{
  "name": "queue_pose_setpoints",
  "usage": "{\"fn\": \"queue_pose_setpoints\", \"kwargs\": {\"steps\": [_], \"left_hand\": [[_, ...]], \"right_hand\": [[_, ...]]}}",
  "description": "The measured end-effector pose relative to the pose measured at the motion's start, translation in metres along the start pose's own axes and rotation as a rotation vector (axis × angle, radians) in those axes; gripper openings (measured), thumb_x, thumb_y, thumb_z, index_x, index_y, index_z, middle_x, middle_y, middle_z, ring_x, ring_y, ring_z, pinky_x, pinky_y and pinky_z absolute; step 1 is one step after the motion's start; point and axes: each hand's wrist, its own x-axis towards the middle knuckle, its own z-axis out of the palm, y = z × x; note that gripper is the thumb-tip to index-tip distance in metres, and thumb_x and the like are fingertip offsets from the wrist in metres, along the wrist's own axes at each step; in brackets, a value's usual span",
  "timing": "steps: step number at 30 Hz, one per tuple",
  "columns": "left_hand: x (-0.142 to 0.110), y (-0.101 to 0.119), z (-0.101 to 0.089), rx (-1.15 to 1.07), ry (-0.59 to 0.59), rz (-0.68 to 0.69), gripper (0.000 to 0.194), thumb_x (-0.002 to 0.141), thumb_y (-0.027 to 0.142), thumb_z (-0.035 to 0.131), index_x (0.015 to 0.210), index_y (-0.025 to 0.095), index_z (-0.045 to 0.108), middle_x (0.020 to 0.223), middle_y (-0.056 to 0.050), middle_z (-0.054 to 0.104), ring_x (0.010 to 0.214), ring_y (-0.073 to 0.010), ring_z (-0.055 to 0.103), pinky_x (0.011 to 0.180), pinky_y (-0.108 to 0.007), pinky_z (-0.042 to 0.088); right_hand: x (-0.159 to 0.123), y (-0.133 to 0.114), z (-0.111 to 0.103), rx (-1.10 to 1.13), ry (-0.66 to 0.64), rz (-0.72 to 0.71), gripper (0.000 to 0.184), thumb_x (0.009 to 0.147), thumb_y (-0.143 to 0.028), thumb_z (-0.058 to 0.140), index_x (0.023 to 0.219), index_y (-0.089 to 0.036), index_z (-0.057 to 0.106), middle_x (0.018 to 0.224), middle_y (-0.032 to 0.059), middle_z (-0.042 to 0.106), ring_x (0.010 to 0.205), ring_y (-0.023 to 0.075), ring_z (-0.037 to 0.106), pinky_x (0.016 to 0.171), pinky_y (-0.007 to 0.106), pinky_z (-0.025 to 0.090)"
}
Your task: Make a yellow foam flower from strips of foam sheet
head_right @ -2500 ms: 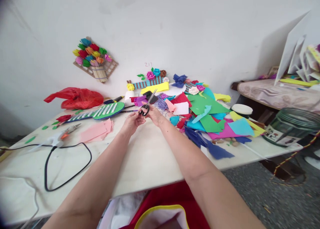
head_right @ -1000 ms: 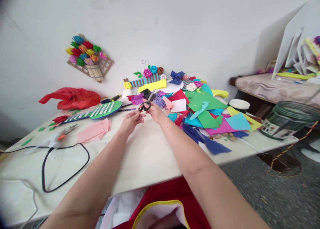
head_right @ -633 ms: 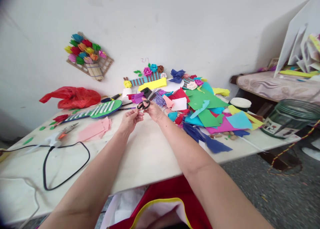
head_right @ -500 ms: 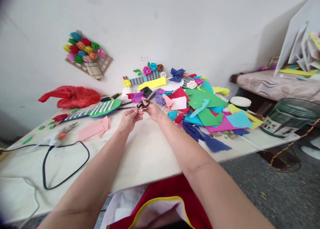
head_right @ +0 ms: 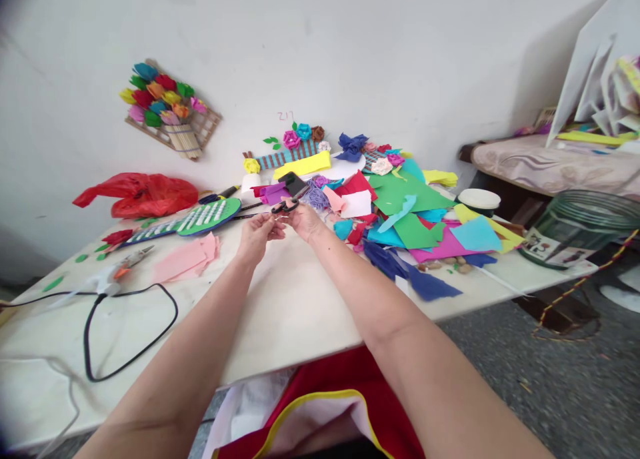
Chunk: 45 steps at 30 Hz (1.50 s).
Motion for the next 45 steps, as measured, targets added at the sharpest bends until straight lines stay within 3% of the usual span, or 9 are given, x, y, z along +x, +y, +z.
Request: {"fn": "queue_pose_setpoints", "kwargs": {"steps": [6, 14, 22, 33, 40, 45], "left_hand": [[-0.001, 0.0, -0.003, -0.075, -0.107, -0.01, 0.032, 0.067, 0.038, 0.064, 0.08, 0.01, 0.055, 0.071, -0.007, 0.066, 0.054, -0.0113, 0.06, 0.058, -0.027, 0.051], [-0.002, -0.001, -0.004, -0.12, -0.087, -0.071, 0.033, 0.067, 0.038, 0.064, 0.082, 0.01, 0.055, 0.068, -0.007, 0.066, 0.054, -0.012, 0.061, 0.058, -0.026, 0.05], [0.0, -0.006, -0.005, -0.109, -0.013, -0.109, 0.024, 0.07, 0.03, 0.062, 0.08, 0.01, 0.054, 0.059, -0.006, 0.064, 0.049, -0.0118, 0.059, 0.053, -0.024, 0.05], [0.005, -0.009, 0.005, 0.163, 0.111, -0.18, 0.011, 0.077, 0.02, 0.051, 0.069, 0.013, 0.052, 0.05, -0.003, 0.06, 0.04, -0.0119, 0.055, 0.048, -0.026, 0.049], [0.011, -0.012, 0.004, 0.314, 0.217, -0.191, 0.009, 0.073, 0.013, 0.049, 0.065, 0.014, 0.052, 0.046, -0.003, 0.058, 0.037, -0.0137, 0.054, 0.046, -0.027, 0.047], [0.01, -0.002, -0.007, 0.182, 0.256, -0.151, 0.011, 0.076, 0.023, 0.051, 0.075, 0.012, 0.055, 0.048, -0.002, 0.058, 0.039, -0.0114, 0.054, 0.046, -0.024, 0.046]], "right_hand": [[0.0, -0.001, -0.001, -0.049, 0.012, -0.016, 0.009, 0.07, -0.023, 0.055, 0.078, -0.019, 0.052, 0.073, 0.0001, 0.063, 0.071, 0.0139, 0.058, 0.063, 0.028, 0.045], [-0.007, -0.005, 0.006, -0.121, 0.061, -0.027, 0.026, 0.068, -0.029, 0.061, 0.091, -0.019, 0.054, 0.072, -0.0002, 0.063, 0.075, 0.0151, 0.059, 0.063, 0.029, 0.046], [-0.001, 0.005, -0.002, -0.169, 0.001, -0.093, 0.037, 0.066, -0.029, 0.066, 0.099, -0.019, 0.053, 0.071, -0.0014, 0.063, 0.066, 0.013, 0.058, 0.06, 0.028, 0.047], [-0.006, 0.006, 0.005, -0.297, 0.088, -0.088, 0.042, 0.066, -0.031, 0.063, 0.105, -0.02, 0.052, 0.068, -0.0029, 0.059, 0.061, 0.0115, 0.054, 0.053, 0.025, 0.045], [-0.005, 0.008, 0.017, -0.322, 0.054, -0.164, 0.039, 0.066, -0.033, 0.063, 0.102, -0.018, 0.058, 0.066, -0.0021, 0.06, 0.069, 0.0121, 0.054, 0.065, 0.026, 0.041], [-0.001, 0.007, 0.015, -0.289, 0.081, -0.177, 0.04, 0.066, -0.037, 0.062, 0.101, -0.018, 0.057, 0.071, 0.0002, 0.064, 0.073, 0.0131, 0.057, 0.066, 0.027, 0.041]]}}
